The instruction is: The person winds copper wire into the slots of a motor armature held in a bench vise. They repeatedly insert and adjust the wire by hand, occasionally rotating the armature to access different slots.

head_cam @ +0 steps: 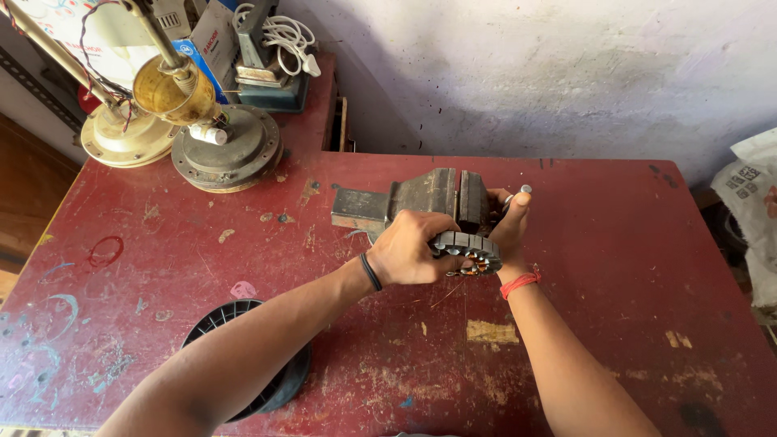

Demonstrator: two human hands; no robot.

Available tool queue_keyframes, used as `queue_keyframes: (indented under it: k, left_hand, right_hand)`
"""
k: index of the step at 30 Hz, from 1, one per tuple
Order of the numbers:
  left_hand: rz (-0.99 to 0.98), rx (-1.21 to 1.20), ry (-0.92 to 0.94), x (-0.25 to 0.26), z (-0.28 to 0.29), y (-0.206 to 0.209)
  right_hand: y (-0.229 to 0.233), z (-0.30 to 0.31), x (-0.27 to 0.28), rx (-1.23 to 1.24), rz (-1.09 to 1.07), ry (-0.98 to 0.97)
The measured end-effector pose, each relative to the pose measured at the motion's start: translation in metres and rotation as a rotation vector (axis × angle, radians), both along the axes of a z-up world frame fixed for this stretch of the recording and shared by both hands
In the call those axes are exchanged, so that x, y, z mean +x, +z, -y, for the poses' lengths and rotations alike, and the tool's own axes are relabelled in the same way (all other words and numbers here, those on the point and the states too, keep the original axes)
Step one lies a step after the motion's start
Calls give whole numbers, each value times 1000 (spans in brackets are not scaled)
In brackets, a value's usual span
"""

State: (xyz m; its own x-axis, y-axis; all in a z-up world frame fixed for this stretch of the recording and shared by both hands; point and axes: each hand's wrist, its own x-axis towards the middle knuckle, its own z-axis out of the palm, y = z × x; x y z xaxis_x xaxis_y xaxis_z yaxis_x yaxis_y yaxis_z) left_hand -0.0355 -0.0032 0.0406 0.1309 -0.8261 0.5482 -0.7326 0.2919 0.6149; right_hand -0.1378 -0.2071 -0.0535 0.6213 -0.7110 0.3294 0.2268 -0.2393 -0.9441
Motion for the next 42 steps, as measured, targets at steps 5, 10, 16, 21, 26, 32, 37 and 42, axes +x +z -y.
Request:
queue_keyframes:
  k: [5, 10, 16, 21, 26, 32, 37, 42]
  left_hand:
    - [-85, 16, 2, 0, -2, 3]
    - [-56, 25, 22, -1, -4, 6]
    - [99, -72, -15, 8, -12, 9]
    - [140, 20, 14, 6, -16, 5]
    - [22, -12, -20, 10, -12, 1]
    - [-99, -33, 229, 22, -14, 5]
    - [-117, -41, 338, 30, 1, 7]
    - [-96, 23, 334, 36, 36, 5]
  right_hand:
    - [-4, 0, 1, -13, -5, -41]
    - [-7, 2, 1, 33, -6, -49]
    - [-9, 7, 1, 10, 1, -18]
    - [1, 4, -5, -32, 7, 26]
    - [30, -1, -11, -128, 100, 89]
    - [55, 4, -3, -8, -79, 121]
    - [55, 4, -3, 103, -113, 160]
    - [55, 5, -3, 92, -90, 163]
